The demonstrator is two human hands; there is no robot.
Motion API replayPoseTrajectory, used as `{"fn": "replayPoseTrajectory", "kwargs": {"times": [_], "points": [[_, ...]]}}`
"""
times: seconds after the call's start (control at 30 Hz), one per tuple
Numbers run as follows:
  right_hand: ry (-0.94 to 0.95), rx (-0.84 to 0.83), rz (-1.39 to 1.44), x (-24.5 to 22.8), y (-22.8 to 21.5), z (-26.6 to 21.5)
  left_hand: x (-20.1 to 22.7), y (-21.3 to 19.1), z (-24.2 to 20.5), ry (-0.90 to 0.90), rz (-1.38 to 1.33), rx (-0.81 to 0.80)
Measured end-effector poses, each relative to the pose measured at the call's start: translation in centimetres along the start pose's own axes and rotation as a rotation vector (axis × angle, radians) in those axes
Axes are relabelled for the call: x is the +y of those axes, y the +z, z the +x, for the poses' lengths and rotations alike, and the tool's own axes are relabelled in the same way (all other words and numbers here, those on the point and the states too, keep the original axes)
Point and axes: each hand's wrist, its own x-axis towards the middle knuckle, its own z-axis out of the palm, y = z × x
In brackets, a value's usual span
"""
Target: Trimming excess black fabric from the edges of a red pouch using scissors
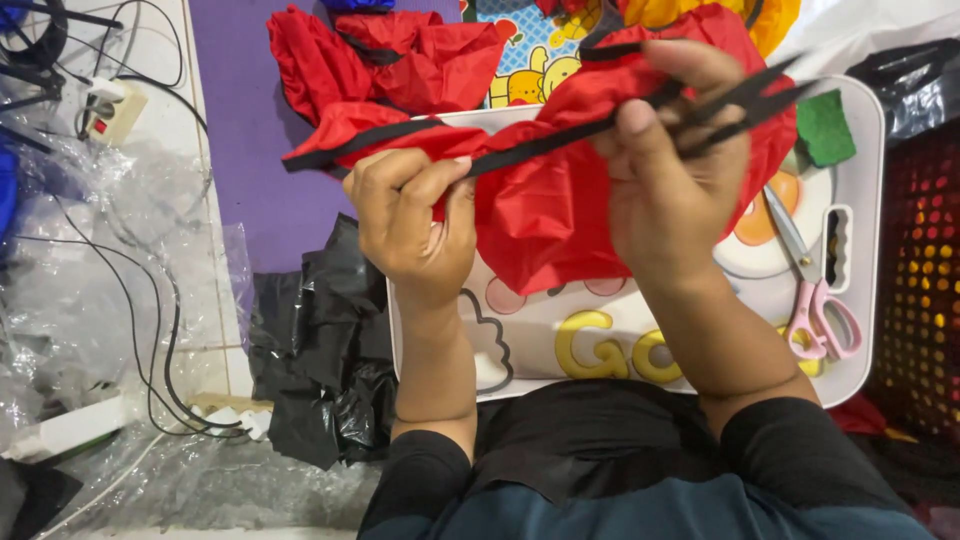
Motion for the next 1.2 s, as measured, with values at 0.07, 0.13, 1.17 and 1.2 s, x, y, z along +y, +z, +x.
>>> {"fn": "replayPoseTrajectory", "kwargs": {"times": [0.07,0.13,1.17,1.2], "points": [[0.044,0.011,0.07,-0.3,-0.6,-0.1,-0.3,0.6,-0.1,0.012,0.028,0.044],[0.079,0.033,0.135,-0.3,-1.1,-0.1,-0.7,1.4,-0.1,0.03,0.043,0.082],[0.206,-0.324,-0.225,2.1,-3.4,2.7,-3.7,3.5,-0.3,-0.291,-0.385,0.404],[0.089,-0.403,-0.307,2.1,-3.1,2.7,-4.2,2.6,-0.3,-0.142,-0.127,0.429]]}}
